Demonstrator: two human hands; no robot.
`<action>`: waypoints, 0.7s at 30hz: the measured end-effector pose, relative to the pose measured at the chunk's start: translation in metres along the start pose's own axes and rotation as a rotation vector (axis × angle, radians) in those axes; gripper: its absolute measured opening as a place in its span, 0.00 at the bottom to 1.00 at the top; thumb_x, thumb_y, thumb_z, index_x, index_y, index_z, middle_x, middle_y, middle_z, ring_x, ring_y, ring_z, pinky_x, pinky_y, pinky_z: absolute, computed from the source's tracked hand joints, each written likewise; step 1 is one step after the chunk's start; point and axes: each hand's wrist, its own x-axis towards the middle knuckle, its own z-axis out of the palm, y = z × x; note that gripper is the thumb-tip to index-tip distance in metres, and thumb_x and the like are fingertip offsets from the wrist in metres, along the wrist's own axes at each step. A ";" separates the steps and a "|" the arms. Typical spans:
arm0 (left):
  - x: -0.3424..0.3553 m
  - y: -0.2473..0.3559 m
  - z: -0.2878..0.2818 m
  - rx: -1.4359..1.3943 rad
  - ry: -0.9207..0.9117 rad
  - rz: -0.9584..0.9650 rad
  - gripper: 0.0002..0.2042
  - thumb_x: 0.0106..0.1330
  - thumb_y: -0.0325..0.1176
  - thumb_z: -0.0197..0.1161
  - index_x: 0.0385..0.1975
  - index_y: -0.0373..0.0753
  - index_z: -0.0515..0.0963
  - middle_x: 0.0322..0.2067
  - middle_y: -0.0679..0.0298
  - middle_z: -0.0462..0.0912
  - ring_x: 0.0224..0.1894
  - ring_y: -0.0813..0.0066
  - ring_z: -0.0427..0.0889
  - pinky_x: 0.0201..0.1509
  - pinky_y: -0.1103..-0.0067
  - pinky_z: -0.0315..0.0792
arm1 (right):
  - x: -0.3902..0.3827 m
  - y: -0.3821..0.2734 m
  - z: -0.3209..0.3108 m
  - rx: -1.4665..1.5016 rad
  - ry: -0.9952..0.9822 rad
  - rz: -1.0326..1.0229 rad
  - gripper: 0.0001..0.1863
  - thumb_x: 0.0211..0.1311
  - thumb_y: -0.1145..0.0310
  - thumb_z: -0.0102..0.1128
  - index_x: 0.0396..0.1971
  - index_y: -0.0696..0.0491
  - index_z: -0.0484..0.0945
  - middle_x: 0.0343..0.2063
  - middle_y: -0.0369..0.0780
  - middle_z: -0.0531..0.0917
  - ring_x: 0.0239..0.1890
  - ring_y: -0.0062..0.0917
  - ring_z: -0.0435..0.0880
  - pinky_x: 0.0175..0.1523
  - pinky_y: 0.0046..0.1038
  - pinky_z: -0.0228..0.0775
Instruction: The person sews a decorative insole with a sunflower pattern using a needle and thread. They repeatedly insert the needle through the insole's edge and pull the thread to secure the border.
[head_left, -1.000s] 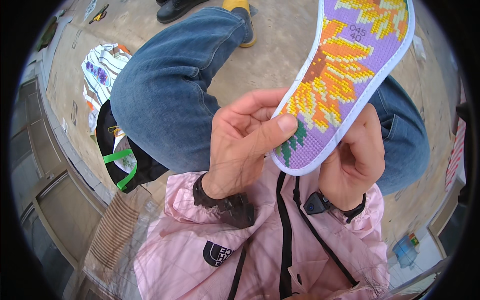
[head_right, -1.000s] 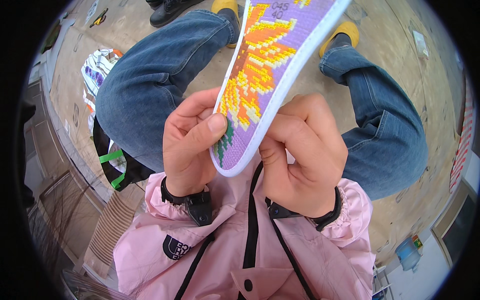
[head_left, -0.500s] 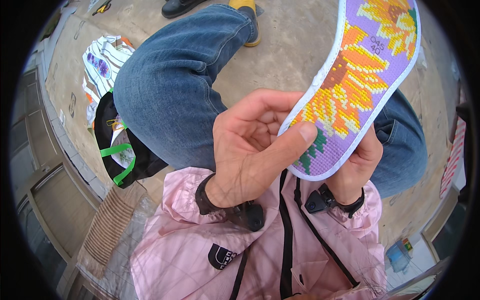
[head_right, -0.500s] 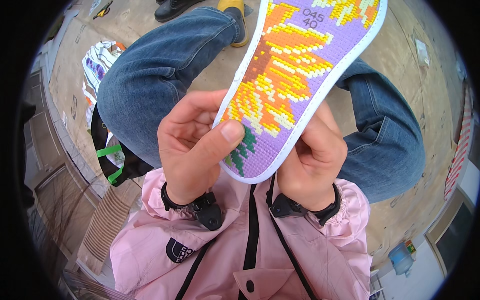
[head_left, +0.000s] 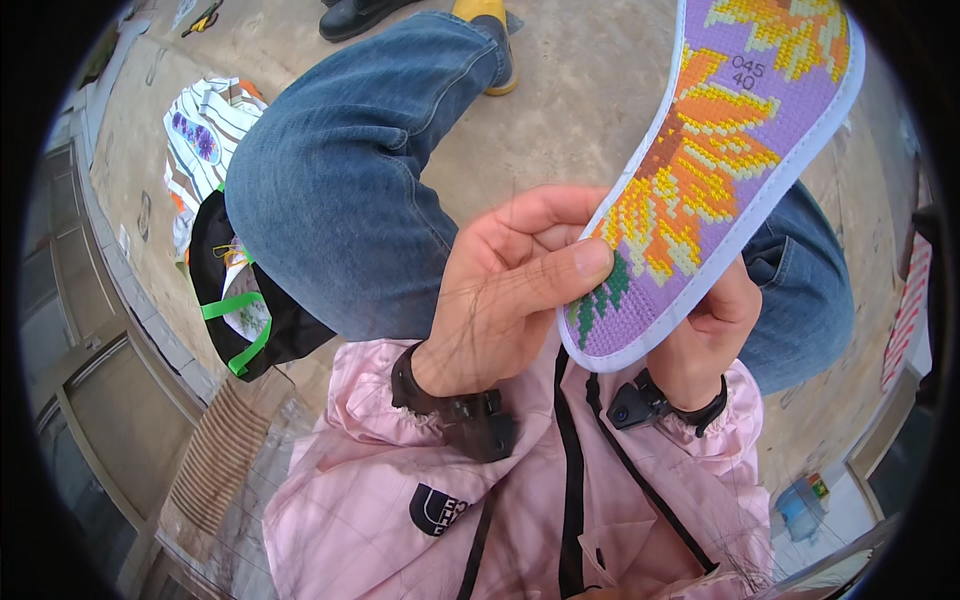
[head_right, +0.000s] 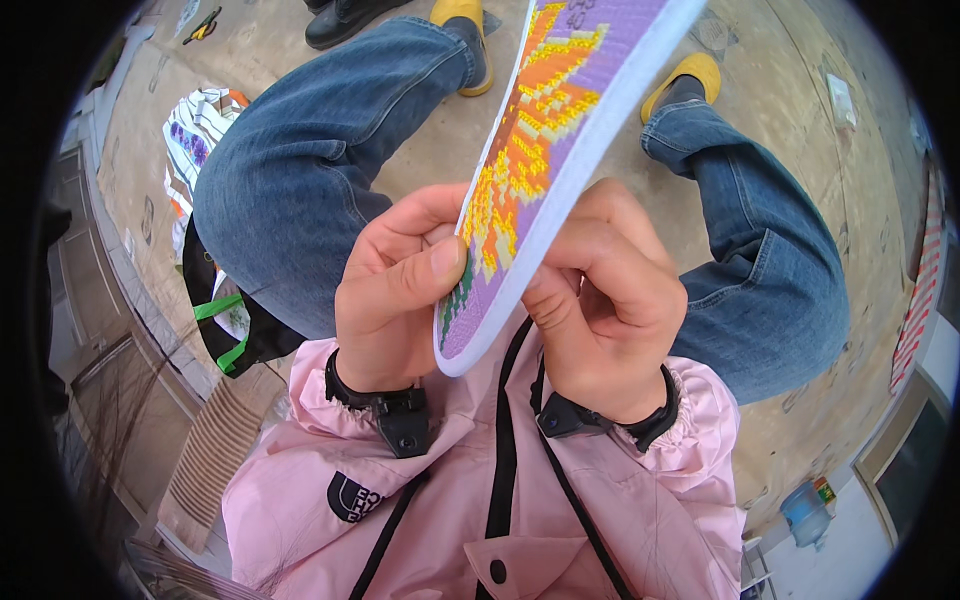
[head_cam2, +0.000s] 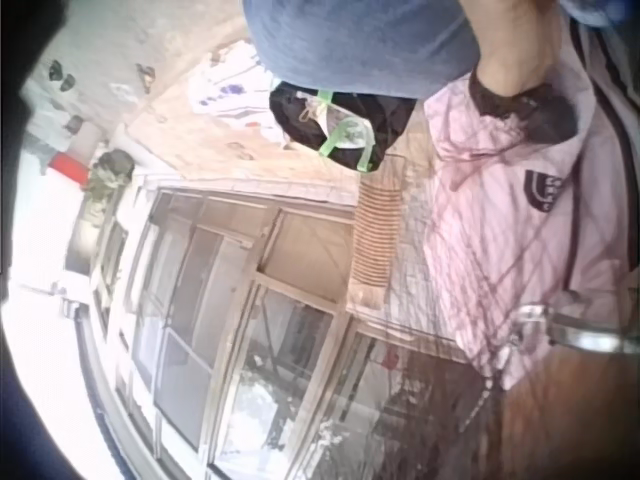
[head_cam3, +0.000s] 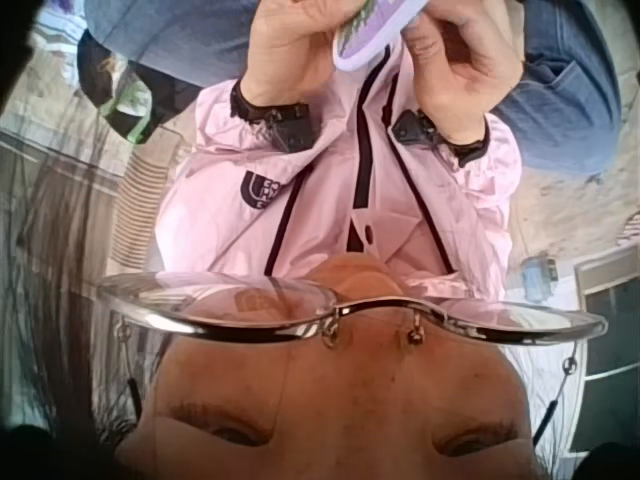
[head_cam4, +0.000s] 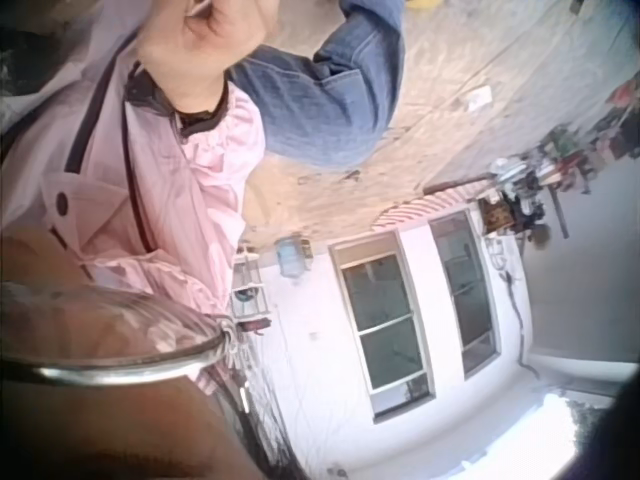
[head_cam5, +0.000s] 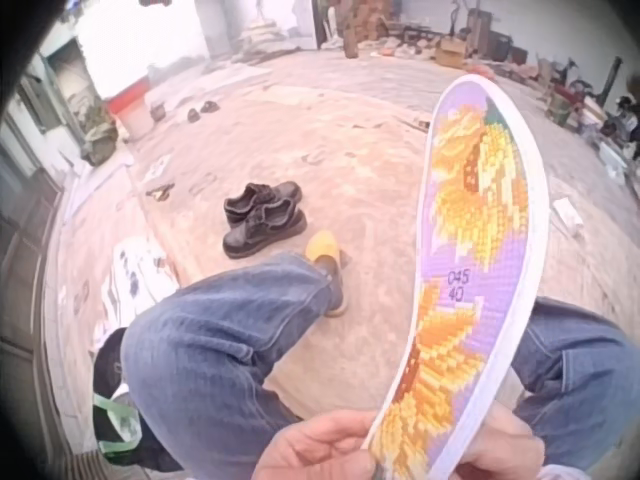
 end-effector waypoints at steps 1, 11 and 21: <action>0.001 -0.001 -0.001 -0.075 -0.006 -0.037 0.18 0.66 0.27 0.60 0.54 0.28 0.69 0.44 0.52 0.81 0.46 0.72 0.82 0.53 0.79 0.75 | 0.002 -0.002 0.000 -0.021 -0.006 -0.026 0.08 0.52 0.81 0.64 0.34 0.62 0.81 0.29 0.41 0.77 0.27 0.21 0.75 0.31 0.19 0.65; 0.003 -0.006 -0.021 -0.748 -0.086 -0.388 0.26 0.68 0.35 0.50 0.61 0.25 0.60 0.27 0.55 0.70 0.17 0.77 0.66 0.18 0.85 0.63 | 0.004 -0.015 0.005 -0.069 0.007 -0.087 0.09 0.49 0.86 0.63 0.32 0.61 0.81 0.24 0.39 0.74 0.22 0.20 0.68 0.26 0.20 0.58; 0.004 -0.009 -0.026 -0.777 -0.109 -0.417 0.24 0.68 0.33 0.48 0.59 0.23 0.62 0.26 0.52 0.71 0.15 0.74 0.66 0.17 0.83 0.64 | 0.008 -0.015 0.002 -0.134 -0.012 -0.152 0.12 0.45 0.87 0.63 0.32 0.60 0.81 0.22 0.39 0.74 0.22 0.23 0.70 0.26 0.21 0.60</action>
